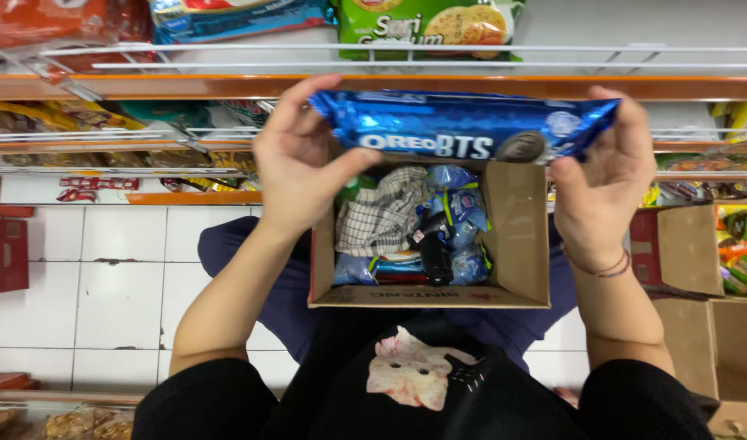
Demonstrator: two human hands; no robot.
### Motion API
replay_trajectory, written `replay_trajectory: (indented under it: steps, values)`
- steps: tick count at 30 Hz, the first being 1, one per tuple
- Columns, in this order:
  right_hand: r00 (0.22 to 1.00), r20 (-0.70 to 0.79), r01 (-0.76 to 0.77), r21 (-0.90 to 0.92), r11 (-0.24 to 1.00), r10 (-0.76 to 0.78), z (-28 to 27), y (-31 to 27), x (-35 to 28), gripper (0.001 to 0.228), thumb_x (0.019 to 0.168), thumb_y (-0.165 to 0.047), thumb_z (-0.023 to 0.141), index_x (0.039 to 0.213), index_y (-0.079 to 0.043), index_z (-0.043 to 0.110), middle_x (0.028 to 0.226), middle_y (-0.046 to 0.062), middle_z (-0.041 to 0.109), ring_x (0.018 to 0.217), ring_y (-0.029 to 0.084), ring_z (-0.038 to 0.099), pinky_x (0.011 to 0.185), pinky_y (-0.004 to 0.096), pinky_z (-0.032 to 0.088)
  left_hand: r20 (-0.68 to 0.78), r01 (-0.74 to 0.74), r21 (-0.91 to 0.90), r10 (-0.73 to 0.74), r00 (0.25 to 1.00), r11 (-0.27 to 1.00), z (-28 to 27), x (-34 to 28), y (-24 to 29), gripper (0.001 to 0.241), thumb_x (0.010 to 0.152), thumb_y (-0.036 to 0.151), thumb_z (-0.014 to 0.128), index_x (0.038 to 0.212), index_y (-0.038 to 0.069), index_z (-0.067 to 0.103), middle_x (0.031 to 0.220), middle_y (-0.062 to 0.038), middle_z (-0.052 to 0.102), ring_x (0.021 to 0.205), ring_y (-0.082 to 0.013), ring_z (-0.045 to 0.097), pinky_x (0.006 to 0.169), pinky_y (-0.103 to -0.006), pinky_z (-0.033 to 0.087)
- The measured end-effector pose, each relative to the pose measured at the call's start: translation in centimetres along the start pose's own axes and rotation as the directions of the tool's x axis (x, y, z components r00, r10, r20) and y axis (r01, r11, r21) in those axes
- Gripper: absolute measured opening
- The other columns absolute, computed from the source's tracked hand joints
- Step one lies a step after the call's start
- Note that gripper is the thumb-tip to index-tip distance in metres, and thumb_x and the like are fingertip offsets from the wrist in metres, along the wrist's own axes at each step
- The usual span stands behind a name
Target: The person wipes various packaged snack items with a cloth, scans them with a handheld barcode scanner, and places them onto a store shelf.
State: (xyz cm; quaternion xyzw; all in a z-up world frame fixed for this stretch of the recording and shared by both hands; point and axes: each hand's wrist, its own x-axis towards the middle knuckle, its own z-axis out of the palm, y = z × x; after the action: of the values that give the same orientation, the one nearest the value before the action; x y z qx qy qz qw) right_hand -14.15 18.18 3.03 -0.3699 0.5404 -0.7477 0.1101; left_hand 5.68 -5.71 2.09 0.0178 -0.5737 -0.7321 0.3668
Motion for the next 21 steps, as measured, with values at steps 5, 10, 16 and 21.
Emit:
replay_trajectory:
  steps: [5, 10, 16, 21]
  values:
    - [0.988, 0.150, -0.041, -0.040, 0.998, 0.047, 3.5, 1.5, 2.4, 0.047, 0.091, 0.003, 0.076, 0.129, 0.003, 0.048, 0.127, 0.009, 0.065, 0.119, 0.013, 0.065, 0.112, 0.030, 0.054, -0.081, -0.115, 0.240, 0.138, 0.987, 0.964, -4.1, -0.3, 3.2, 0.049, 0.096, -0.018, 0.079, 0.138, -0.009, 0.054, 0.125, -0.011, 0.067, 0.116, -0.0154, 0.066, 0.109, -0.0311, 0.054]
    - [0.951, 0.284, 0.183, -0.189, 0.965, -0.125, 7.3, 3.7, 5.2, 0.036, 0.103, 0.006, 0.081, 0.132, 0.007, 0.059, 0.127, 0.011, 0.063, 0.110, 0.013, 0.066, 0.099, 0.027, 0.058, -0.194, -0.162, 0.380, 0.250, 0.949, 0.911, -6.7, 0.2, 5.0, 0.050, 0.094, -0.015, 0.077, 0.138, -0.011, 0.054, 0.128, -0.005, 0.057, 0.116, -0.0131, 0.062, 0.105, -0.0281, 0.053]
    - [0.847, 0.390, 0.523, -0.491, 0.697, -0.361, 11.3, 3.6, 8.5, 0.032, 0.102, -0.003, 0.090, 0.122, 0.007, 0.067, 0.115, 0.015, 0.070, 0.101, 0.023, 0.067, 0.090, 0.031, 0.055, -0.224, -0.147, 0.453, 0.271, 0.936, 0.880, -10.1, 2.5, 5.4, 0.047, 0.101, -0.008, 0.076, 0.143, -0.009, 0.055, 0.126, -0.009, 0.069, 0.110, -0.0117, 0.067, 0.102, -0.0262, 0.055]
    - [0.776, 0.484, 0.631, -0.582, 0.512, -0.405, 13.1, 3.6, 10.1, 0.028, 0.098, -0.007, 0.086, 0.117, 0.004, 0.069, 0.113, 0.016, 0.071, 0.105, 0.031, 0.064, 0.092, 0.038, 0.050, -0.177, -0.088, 0.752, 0.329, 0.928, 0.653, -11.7, 4.2, 6.0, 0.047, 0.099, 0.006, 0.078, 0.139, -0.006, 0.058, 0.120, -0.009, 0.070, 0.105, -0.0136, 0.068, 0.096, -0.0275, 0.056]
